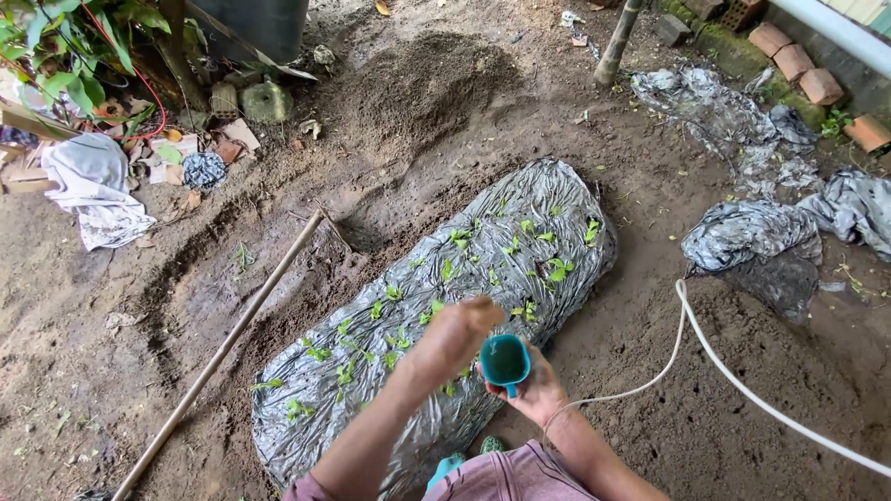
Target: Watering young seedlings planted through holes in a plastic-covered garden bed using a small cup.
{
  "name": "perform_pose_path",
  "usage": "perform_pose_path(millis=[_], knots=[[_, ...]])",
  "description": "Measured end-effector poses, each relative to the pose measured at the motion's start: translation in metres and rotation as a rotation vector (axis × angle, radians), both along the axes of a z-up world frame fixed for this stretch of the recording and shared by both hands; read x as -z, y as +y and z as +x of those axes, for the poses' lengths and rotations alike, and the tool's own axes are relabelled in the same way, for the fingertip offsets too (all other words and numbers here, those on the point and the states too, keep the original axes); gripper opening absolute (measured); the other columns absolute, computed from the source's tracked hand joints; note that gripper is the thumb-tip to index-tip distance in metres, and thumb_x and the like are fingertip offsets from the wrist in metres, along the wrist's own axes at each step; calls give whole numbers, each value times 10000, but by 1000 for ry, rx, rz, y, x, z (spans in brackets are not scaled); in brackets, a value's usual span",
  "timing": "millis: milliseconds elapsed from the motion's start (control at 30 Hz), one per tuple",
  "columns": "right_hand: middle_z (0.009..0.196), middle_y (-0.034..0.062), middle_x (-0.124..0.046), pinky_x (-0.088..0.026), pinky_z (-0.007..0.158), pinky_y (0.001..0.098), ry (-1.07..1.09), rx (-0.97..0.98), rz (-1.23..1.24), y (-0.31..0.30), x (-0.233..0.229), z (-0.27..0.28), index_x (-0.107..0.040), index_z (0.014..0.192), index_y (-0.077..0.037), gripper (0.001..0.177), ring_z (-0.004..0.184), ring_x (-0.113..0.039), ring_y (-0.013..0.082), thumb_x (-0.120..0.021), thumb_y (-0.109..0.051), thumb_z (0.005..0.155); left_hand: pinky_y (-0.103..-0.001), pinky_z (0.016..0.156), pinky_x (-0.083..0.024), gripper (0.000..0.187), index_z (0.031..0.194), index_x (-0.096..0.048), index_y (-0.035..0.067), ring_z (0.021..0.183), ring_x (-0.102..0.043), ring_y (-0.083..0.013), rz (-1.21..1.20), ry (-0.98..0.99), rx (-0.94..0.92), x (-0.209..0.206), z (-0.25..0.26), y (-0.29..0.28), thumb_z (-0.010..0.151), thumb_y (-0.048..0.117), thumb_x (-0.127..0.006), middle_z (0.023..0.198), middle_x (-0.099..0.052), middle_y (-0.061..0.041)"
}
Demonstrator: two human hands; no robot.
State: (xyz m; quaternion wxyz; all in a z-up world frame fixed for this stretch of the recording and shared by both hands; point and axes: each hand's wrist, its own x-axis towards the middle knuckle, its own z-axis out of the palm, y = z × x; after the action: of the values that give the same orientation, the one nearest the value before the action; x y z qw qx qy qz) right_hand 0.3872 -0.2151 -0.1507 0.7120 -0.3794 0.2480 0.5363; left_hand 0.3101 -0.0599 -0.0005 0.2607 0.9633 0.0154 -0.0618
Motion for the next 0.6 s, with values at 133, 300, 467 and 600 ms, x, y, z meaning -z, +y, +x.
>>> perform_pose_path(millis=[133,300,467,600], knots=[[1207,303,-630,-510,767,464,-69,31,19,-10,-17,9,-549,1306,-20,638,982,-641,423,-635,-474,865,-298,664,-694,159,1026,-706,-54,806,-754,-319,-66,-605,-161,22,23,49,973,-109,-567,1015,-712,-226],[1263,294,-627,-522,796,464,18,136,64,-19,-22,18,-537,1366,-2,792,1043,-640,422,-740,-464,756,-236,522,-561,302,1082,-681,60,545,-530,-122,-188,150,-366,18,41,91,1119,159,-398,1079,-687,-129],[1206,297,-631,-505,817,460,-67,144,68,-31,-5,15,-542,1323,4,753,1024,-627,412,-708,-477,767,-243,564,-632,85,1034,-711,-27,698,-689,-203,89,-949,-324,-46,41,133,1031,-27,-626,976,-718,-166],[1274,270,-588,-479,863,482,-74,158,99,-31,-5,16,-528,1328,-66,755,1084,-603,420,-712,-476,721,-206,456,-397,256,800,-627,59,613,-443,-117,-101,-878,-389,2,64,147,974,-127,-605,745,-564,-16]])
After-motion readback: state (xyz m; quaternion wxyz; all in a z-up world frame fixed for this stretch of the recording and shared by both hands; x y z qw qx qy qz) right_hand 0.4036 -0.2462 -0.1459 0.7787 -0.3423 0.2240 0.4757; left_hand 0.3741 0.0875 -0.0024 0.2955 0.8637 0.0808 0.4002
